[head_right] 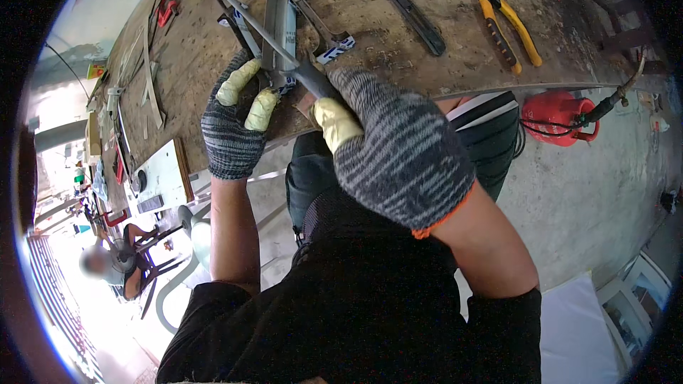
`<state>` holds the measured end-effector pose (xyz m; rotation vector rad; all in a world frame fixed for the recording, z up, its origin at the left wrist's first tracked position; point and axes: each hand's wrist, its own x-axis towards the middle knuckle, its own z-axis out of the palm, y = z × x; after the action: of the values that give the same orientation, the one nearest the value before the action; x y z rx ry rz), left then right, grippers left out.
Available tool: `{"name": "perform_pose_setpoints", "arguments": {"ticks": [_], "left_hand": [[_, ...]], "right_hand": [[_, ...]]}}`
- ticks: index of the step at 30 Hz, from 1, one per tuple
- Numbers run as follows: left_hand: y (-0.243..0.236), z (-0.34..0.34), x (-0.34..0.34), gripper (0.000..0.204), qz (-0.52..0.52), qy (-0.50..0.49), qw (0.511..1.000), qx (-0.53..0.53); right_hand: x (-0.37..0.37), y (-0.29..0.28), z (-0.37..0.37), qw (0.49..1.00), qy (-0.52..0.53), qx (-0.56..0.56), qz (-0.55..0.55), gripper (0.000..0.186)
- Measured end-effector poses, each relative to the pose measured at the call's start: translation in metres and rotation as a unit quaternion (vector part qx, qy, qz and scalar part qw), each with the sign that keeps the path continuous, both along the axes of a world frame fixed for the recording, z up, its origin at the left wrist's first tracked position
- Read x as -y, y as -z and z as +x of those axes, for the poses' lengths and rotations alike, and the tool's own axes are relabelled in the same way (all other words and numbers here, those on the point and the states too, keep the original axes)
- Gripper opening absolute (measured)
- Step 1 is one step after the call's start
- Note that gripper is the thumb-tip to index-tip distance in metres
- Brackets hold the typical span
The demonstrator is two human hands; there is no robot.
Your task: Fabricating and soldering metal sign letters on a workshop workbench.
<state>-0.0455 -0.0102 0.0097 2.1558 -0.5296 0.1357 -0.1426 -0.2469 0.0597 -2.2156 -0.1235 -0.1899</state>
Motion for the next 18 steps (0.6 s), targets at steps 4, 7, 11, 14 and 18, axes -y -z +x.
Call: {"name": "perform_pose_setpoints", "arguments": {"ticks": [4,7,11,14,18], "left_hand": [[0.0,0.0,0.0,0.043,0.013,-0.003,1.0,-0.012],[0.002,0.001,0.0,0.043,0.015,0.0,1.0,0.003],[0.0,-0.001,-0.001,0.043,0.013,-0.004,1.0,0.004],[-0.004,-0.002,0.001,0.043,0.004,-0.009,0.999,-0.05],[0.001,0.0,-0.002,0.048,0.019,-0.017,1.0,0.001]], "right_hand": [[-0.009,0.003,-0.017,1.0,0.015,0.013,0.003,0.035],[-0.013,0.004,-0.019,1.0,0.02,0.015,0.001,0.036],[-0.017,0.011,-0.02,1.0,0.024,0.009,0.018,0.037],[-0.015,0.016,-0.018,0.999,0.022,0.039,0.013,0.041],[-0.008,0.009,-0.022,0.993,0.05,0.047,0.091,0.035]]}}
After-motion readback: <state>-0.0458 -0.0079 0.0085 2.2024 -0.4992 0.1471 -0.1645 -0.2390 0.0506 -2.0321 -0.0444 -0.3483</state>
